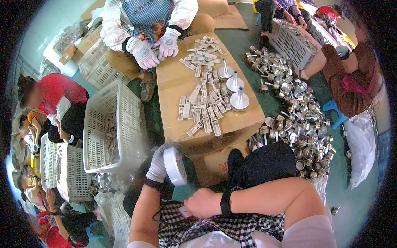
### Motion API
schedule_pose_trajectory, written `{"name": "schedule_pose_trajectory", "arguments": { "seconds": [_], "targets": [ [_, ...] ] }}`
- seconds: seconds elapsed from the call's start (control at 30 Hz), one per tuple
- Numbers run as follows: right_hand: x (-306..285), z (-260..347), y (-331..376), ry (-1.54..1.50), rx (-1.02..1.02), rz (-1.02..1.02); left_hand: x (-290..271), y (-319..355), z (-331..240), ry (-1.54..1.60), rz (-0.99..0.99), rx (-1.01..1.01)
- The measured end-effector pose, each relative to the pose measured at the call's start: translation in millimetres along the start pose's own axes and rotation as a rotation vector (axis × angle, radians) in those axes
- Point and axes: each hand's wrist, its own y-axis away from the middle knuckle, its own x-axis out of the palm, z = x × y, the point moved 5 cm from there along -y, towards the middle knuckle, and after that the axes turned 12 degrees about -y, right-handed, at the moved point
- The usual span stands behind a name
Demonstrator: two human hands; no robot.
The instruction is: Assembling and sorting small metal and plastic hardware parts using a handheld tool in a factory setting.
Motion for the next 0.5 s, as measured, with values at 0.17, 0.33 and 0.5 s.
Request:
{"name": "schedule_pose_trajectory", "arguments": {
  "seconds": [0.17,0.33,0.5],
  "targets": [
    [2.7,-1.1,-0.8,-0.009,0.003,0.013,-1.5,-0.9,5.5,0.084,0.013,-0.043],
    [0.3,2.7,-2.0,-0.010,0.027,0.045,-2.3,-2.9,11.7,0.194,0.057,-0.052],
    [-4.3,3.7,-0.6,-0.016,0.060,0.084,4.6,0.6,1.3,0.042,0.052,-0.024]
  ]
}}
